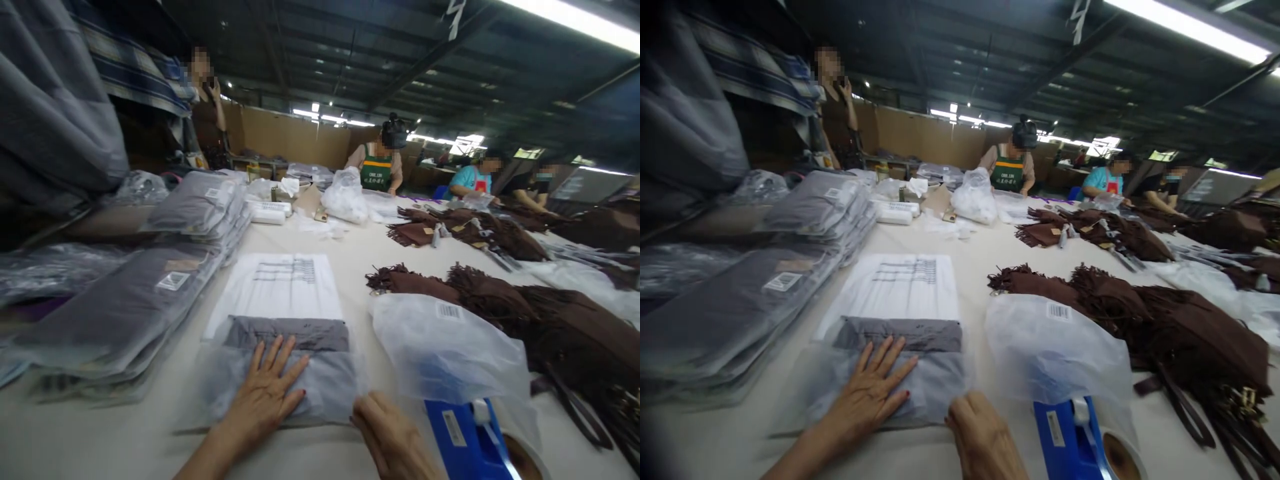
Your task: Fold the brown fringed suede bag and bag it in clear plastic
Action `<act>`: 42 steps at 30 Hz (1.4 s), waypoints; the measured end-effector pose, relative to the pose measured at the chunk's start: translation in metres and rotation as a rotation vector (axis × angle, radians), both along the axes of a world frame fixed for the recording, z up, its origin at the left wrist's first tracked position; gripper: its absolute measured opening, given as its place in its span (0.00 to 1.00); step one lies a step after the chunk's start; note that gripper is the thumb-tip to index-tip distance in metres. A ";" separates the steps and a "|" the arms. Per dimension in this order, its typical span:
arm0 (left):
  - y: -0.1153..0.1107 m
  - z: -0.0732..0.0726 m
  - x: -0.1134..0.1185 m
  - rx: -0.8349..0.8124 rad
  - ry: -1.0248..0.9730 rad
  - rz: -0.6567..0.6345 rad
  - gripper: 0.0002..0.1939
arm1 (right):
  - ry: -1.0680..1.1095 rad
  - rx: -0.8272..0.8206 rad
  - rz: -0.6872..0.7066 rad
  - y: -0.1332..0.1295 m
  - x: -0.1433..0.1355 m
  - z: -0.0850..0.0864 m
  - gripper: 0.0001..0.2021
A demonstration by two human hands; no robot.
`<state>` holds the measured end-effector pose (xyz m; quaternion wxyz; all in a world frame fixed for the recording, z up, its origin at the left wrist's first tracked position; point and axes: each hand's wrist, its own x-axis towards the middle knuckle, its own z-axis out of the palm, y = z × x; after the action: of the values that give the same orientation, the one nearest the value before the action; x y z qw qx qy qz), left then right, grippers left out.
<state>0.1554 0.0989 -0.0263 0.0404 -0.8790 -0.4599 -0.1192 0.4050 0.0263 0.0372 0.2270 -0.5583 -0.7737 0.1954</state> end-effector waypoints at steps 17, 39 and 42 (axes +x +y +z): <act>-0.002 -0.003 -0.002 0.051 -0.077 -0.007 0.28 | -0.476 0.016 -0.126 0.154 -0.008 -0.015 0.04; 0.005 -0.035 -0.120 -0.189 -0.052 0.280 0.24 | -0.425 0.130 -0.061 0.041 -0.046 -0.050 0.30; 0.004 -0.048 -0.123 -0.095 -0.099 0.239 0.24 | -0.277 0.272 -0.152 0.011 -0.022 -0.029 0.24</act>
<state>0.0328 0.1027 -0.0740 -0.0102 -0.8121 -0.5678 -0.1346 0.3828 0.0375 0.0087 0.2058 -0.6007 -0.7725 -0.0070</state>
